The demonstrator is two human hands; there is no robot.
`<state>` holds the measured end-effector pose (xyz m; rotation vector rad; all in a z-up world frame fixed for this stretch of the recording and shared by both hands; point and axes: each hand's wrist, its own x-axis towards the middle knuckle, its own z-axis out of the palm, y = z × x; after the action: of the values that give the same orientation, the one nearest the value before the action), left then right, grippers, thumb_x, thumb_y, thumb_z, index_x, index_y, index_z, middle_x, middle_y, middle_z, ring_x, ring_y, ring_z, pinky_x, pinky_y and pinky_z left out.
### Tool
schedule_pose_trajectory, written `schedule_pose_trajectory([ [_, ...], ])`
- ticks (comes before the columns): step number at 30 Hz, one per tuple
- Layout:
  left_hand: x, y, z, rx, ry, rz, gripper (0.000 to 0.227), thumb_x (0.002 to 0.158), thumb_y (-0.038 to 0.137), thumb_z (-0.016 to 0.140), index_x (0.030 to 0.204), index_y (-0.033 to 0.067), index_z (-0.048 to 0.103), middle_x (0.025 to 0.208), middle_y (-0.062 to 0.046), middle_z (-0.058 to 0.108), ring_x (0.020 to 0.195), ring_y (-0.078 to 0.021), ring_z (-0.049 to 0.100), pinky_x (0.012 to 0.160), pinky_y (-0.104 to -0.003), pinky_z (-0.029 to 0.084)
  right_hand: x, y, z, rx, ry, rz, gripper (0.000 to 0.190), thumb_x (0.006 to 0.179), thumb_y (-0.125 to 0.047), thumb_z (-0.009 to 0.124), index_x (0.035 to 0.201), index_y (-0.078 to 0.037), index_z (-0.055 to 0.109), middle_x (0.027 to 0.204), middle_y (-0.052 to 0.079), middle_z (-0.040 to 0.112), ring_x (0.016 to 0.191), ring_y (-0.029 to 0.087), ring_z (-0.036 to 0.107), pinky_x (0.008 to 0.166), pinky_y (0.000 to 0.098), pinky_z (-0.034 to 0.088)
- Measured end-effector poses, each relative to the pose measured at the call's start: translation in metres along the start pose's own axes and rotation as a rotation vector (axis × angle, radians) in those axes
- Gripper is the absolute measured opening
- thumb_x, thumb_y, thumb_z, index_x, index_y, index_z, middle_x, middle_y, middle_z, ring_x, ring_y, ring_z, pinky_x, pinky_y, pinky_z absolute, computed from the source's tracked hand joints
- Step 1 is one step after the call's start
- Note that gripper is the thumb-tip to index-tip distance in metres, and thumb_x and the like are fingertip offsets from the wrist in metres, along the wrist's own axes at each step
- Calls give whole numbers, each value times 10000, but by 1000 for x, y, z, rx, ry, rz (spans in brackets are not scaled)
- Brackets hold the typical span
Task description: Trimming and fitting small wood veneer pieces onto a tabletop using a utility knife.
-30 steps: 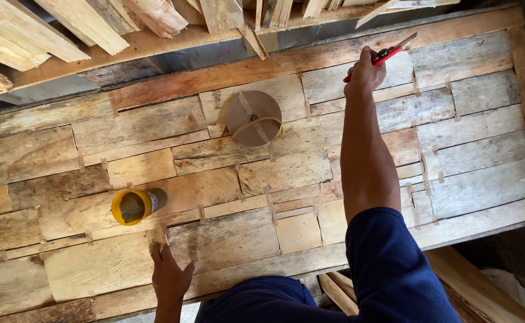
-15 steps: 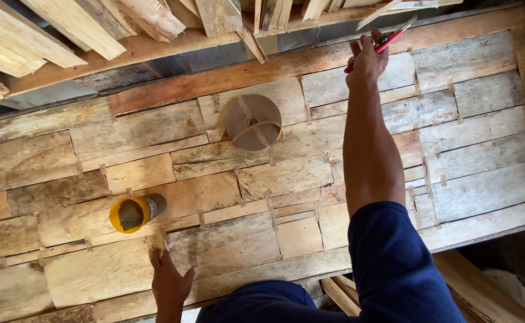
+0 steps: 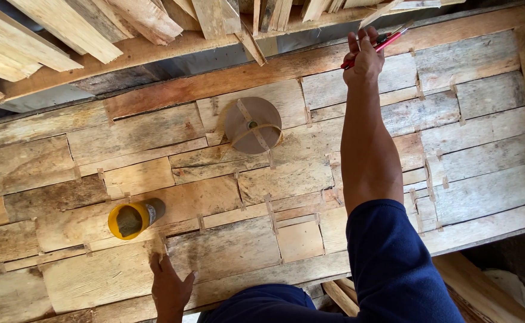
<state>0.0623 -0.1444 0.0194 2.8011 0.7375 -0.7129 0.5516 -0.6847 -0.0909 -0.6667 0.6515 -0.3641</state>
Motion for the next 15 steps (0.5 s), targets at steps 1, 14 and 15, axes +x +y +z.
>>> schedule_pose_trajectory([
  [1, 0, 1, -1, 0, -1, -1, 994, 676, 366, 902, 1414, -23, 362, 1605, -238, 228, 1372, -416, 486, 996, -471, 551, 0, 0, 1, -1, 0, 1, 298, 1054, -122, 519, 1345, -113, 583, 1314, 130, 688, 1016, 242, 773, 533, 228, 490],
  [14, 2, -3, 4, 6, -30, -16, 1022, 681, 385, 896, 1436, -17, 337, 1615, -256, 209, 1398, -430, 459, 1011, -477, 545, 6, 5, 2, 14, -17, 24, 177, 1054, -134, 555, 1175, -130, 684, 1208, 81, 724, 945, 189, 766, 518, 232, 465],
  [15, 2, -3, 4, -2, -23, -9, 1020, 679, 382, 894, 1436, -16, 339, 1613, -257, 215, 1401, -431, 456, 1013, -477, 545, 5, 5, 2, 2, 2, 19, 170, 1050, -142, 562, 1141, -130, 704, 1191, 73, 730, 928, 176, 764, 513, 232, 462],
])
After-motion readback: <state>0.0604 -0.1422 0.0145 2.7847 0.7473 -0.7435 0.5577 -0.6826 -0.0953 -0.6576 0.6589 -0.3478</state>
